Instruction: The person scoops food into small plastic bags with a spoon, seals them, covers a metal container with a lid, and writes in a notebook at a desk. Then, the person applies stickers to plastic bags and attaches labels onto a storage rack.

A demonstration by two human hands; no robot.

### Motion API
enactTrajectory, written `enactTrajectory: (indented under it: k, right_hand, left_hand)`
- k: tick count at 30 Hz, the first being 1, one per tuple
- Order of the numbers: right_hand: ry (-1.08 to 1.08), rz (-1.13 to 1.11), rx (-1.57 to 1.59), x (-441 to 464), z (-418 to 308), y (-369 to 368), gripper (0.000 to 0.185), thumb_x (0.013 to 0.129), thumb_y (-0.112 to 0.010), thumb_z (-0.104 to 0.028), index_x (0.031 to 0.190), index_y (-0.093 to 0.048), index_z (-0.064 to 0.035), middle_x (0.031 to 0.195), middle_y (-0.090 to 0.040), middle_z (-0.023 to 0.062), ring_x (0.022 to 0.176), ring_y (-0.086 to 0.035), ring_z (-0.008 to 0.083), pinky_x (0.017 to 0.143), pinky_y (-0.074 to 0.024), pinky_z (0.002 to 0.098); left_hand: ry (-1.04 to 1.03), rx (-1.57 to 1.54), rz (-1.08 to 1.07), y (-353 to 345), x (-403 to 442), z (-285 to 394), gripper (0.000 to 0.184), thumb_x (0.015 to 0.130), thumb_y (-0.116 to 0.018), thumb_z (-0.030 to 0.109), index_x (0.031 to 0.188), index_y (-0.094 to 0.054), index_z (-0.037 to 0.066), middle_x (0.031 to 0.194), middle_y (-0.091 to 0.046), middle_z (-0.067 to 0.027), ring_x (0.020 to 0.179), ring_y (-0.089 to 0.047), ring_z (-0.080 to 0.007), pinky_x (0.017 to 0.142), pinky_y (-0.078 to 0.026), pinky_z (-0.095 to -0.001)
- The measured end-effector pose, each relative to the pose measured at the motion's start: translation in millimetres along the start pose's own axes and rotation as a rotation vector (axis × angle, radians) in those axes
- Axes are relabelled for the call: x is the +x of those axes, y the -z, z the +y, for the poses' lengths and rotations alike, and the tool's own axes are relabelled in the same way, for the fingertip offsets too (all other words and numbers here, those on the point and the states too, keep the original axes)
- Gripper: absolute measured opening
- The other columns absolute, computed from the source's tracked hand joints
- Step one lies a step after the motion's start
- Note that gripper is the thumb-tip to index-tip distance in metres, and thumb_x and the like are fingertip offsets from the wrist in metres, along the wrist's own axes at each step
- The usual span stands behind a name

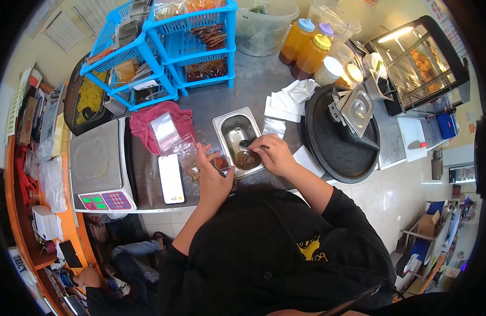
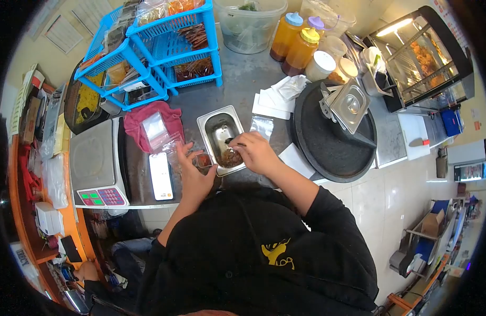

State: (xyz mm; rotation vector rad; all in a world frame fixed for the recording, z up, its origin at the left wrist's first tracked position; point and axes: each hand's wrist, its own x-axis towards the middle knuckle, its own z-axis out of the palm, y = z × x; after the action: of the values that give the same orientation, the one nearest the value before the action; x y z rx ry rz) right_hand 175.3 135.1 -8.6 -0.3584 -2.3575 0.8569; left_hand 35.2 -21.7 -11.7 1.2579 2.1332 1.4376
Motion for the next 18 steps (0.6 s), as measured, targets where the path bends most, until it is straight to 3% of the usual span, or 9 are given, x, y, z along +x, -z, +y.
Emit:
enactTrajectory:
  k: [4, 7, 10, 18]
  right_hand:
    - [-0.071, 0.001, 0.024, -5, 0, -7, 0.01, 0.085, -0.059, -0.006, 0.094, -0.062, -0.0031, 0.085, -0.064, 0.0072, 0.078, -0.062, 0.0235, 0.073, -0.0466, 0.0335]
    - [-0.45, 0.029, 0.331, -6, -6, -12, 0.009, 0.088, -0.059, -0.007, 0.096, -0.061, -0.0028, 0.082, -0.064, 0.0056, 0.072, -0.062, 0.0147, 0.068, -0.0477, 0.028]
    - [-0.527, 0.327, 0.546, -11, 14, -20, 0.009, 0.091, -0.058, -0.007, 0.097, -0.061, -0.002, 0.081, -0.064, 0.004, 0.07, -0.059, 0.0086, 0.064, -0.0478, 0.0243]
    - [-0.542, 0.543, 0.738, -8, 12, 12, 0.011, 0.092, -0.053, -0.001, 0.102, -0.053, -0.0005, 0.09, -0.06, 0.008, 0.08, -0.058, 0.0125, 0.071, -0.0508, 0.0261]
  left_hand:
    - [-0.002, 0.002, 0.012, 0, -1, -3, 0.107, 0.065, -0.074, -0.005, 0.143, -0.001, -0.002, 0.131, -0.035, -0.0228, 0.107, -0.054, -0.0296, 0.092, -0.043, -0.0396]
    - [-0.01, -0.001, 0.016, -3, 0, -3, 0.11, 0.063, -0.075, -0.005, 0.144, 0.0, -0.001, 0.13, -0.036, -0.0221, 0.107, -0.055, -0.0288, 0.093, -0.043, -0.0394]
    - [-0.008, -0.007, 0.015, 0, -1, -3, 0.111, 0.063, -0.075, -0.005, 0.144, 0.001, 0.0, 0.131, -0.036, -0.0219, 0.107, -0.055, -0.0286, 0.093, -0.043, -0.0393]
    - [0.012, -0.055, 0.019, 3, 1, -2, 0.111, 0.065, -0.075, -0.004, 0.144, 0.003, 0.0, 0.132, -0.035, -0.0208, 0.109, -0.053, -0.0279, 0.094, -0.042, -0.0404]
